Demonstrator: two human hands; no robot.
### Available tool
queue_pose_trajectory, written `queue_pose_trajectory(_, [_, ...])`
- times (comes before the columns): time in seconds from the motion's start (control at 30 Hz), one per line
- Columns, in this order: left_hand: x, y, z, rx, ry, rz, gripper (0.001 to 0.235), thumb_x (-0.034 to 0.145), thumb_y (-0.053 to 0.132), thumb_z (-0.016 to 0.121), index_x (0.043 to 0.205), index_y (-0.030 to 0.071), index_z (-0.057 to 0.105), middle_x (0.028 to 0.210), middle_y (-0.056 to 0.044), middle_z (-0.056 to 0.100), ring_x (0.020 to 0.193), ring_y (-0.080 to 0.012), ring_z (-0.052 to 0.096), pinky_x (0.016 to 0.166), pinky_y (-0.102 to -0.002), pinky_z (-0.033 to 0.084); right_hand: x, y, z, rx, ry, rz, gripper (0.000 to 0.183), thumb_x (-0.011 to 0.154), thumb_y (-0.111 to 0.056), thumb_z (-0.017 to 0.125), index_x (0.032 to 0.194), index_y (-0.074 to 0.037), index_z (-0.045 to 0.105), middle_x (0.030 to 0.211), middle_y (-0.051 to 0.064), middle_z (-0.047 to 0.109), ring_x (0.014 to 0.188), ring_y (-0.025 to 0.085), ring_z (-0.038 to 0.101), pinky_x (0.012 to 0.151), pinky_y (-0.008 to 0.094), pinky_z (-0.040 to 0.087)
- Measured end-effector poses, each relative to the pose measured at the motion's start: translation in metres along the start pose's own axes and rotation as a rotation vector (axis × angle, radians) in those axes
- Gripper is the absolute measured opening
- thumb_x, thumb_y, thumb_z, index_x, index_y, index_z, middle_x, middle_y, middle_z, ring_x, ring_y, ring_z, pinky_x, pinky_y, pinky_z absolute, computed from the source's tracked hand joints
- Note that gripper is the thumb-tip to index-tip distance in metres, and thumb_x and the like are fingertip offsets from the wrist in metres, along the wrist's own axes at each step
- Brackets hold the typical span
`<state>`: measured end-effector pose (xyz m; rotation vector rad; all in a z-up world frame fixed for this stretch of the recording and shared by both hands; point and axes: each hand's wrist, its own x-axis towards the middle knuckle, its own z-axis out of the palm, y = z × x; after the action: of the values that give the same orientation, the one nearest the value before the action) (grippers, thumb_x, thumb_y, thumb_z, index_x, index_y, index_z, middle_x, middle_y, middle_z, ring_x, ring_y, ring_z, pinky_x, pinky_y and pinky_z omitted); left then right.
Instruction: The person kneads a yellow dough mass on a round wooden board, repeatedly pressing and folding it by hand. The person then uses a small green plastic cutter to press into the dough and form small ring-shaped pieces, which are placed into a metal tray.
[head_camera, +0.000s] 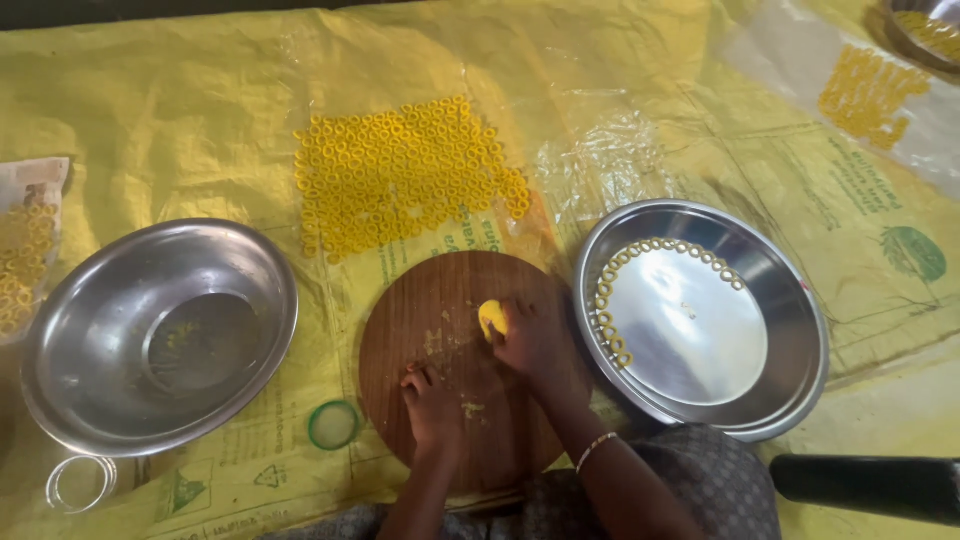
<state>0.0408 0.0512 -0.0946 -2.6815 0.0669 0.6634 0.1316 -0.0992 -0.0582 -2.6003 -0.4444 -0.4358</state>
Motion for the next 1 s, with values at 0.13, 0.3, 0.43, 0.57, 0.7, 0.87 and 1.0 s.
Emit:
queue_pose_trajectory(0.13, [0.01,0.003,0.002,-0.048,-0.056,0.025,0.059,0.09,0.03,0.077,0.139,0.003,0.058,0.159,-0.035,0.026,0.136,-0.048,0.039,0.112,-0.046,0.04,-0.031,-0.006,-0.025,0.12,-0.186,0.028,0.043,0.089,-0.034,0.07,0.124,-0.009,0.063,0.125,0.016,0.062,0.114,0.042,0.057,0.09,0.053,0.046])
queue_pose_trajectory(0.3, [0.012,0.009,-0.016,0.03,-0.015,-0.063,0.081,0.093,0.052,0.069,0.147,-0.004,0.048,0.156,-0.037,0.028,0.131,-0.0511,0.041,0.107,-0.049,0.043,-0.063,-0.005,-0.044,0.128,-0.238,-0.069,0.048,0.087,-0.032,0.074,0.129,-0.013,0.063,0.132,0.013,0.058,0.126,0.038,0.051,0.1,0.05,0.043])
queue_pose_trajectory(0.43, [0.003,0.008,-0.023,-0.068,-0.116,-0.032,0.102,0.089,0.07,0.065,0.15,-0.008,0.043,0.156,-0.034,0.027,0.135,-0.0485,0.036,0.11,-0.048,0.039,-0.062,0.008,-0.068,0.353,-0.292,-0.098,0.067,0.079,-0.015,0.07,0.143,-0.011,0.054,0.147,0.015,0.052,0.137,0.038,0.047,0.111,0.046,0.043])
queue_pose_trajectory(0.57, [0.012,0.011,-0.008,-0.026,-0.177,0.036,0.078,0.089,0.046,0.077,0.146,-0.001,0.052,0.157,-0.031,0.029,0.137,-0.0461,0.035,0.112,-0.046,0.037,-0.059,-0.002,-0.086,0.313,-0.179,-0.089,0.063,0.088,-0.018,0.073,0.147,-0.012,0.051,0.153,0.015,0.049,0.143,0.037,0.042,0.12,0.051,0.033])
queue_pose_trajectory(0.7, [0.03,0.018,0.014,-0.113,0.086,-0.087,0.057,0.089,0.033,0.074,0.135,0.003,0.061,0.148,-0.03,0.04,0.13,-0.0497,0.041,0.104,-0.052,0.044,-0.072,-0.017,-0.083,0.062,-0.024,-0.278,0.073,0.088,-0.025,0.07,0.151,-0.001,0.043,0.154,0.026,0.041,0.147,0.044,0.028,0.117,0.064,0.015])
queue_pose_trajectory(0.87, [0.025,0.013,0.013,-0.09,-0.037,-0.005,0.06,0.08,0.023,0.084,0.132,0.002,0.065,0.149,-0.028,0.038,0.134,-0.0507,0.038,0.109,-0.05,0.041,-0.084,0.012,-0.057,0.03,-0.417,-0.346,0.05,0.092,-0.024,0.067,0.141,-0.017,0.057,0.153,0.01,0.053,0.146,0.032,0.039,0.116,0.063,0.016])
queue_pose_trajectory(1.0, [0.007,0.001,-0.009,-0.263,-0.052,0.023,0.066,0.078,0.021,0.087,0.134,0.001,0.06,0.148,-0.029,0.034,0.136,-0.0502,0.033,0.112,-0.05,0.038,-0.071,0.053,-0.05,0.562,-0.458,0.248,0.045,0.1,-0.031,0.059,0.144,-0.02,0.065,0.126,0.009,0.074,0.122,0.027,0.074,0.109,0.046,0.054])
